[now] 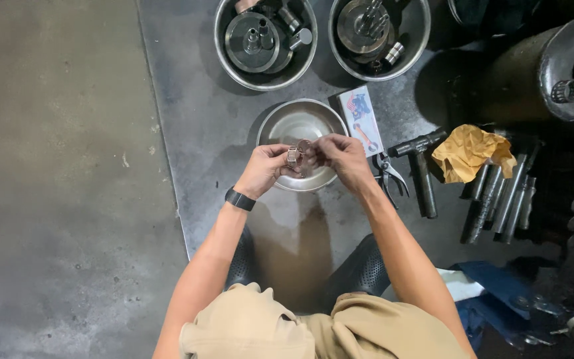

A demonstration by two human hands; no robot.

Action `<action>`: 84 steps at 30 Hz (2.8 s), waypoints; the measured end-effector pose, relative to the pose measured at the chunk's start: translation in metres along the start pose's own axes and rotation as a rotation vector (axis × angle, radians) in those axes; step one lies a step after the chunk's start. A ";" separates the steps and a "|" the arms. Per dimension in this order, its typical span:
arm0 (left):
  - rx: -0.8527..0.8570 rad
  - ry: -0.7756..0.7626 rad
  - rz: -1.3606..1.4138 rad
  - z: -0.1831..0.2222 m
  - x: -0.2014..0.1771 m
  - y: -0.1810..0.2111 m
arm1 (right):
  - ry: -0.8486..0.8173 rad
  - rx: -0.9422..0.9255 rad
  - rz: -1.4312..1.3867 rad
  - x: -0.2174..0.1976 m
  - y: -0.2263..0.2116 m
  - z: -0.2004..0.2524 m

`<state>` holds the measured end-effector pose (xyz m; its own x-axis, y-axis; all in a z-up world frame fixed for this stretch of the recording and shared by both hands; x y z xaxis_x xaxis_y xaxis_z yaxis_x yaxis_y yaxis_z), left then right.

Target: Cleaning and inspecting motorcycle needle bearings and small mechanical components in a metal bowl containing solvent.

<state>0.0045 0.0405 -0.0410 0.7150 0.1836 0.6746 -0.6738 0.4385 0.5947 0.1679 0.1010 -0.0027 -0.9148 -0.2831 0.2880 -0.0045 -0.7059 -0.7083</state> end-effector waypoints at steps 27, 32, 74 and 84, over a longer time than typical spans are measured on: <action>0.060 0.102 -0.198 0.000 0.016 0.003 | 0.241 -0.380 0.771 0.023 -0.040 0.027; 0.030 0.082 -0.158 0.000 0.013 0.002 | 0.229 -0.294 0.625 0.016 -0.033 0.025; -0.013 0.172 -0.158 -0.008 -0.034 -0.020 | 0.044 -0.383 0.996 0.014 -0.004 0.010; -0.032 0.136 -0.168 -0.003 -0.020 -0.013 | 0.098 -0.392 0.651 0.026 -0.037 0.019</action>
<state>-0.0003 0.0344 -0.0632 0.8369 0.2219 0.5003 -0.5381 0.5007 0.6781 0.1522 0.1074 0.0433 -0.8136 -0.4910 -0.3114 0.4215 -0.1292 -0.8976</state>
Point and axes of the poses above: each hand's wrist, its own z-axis away from the middle knuckle, its own x-axis out of the palm, y = z × x, the point moved 8 cm from there along -z, towards the middle knuckle, and after that the axes turned 4 degrees about x, right-handed, at the moved point
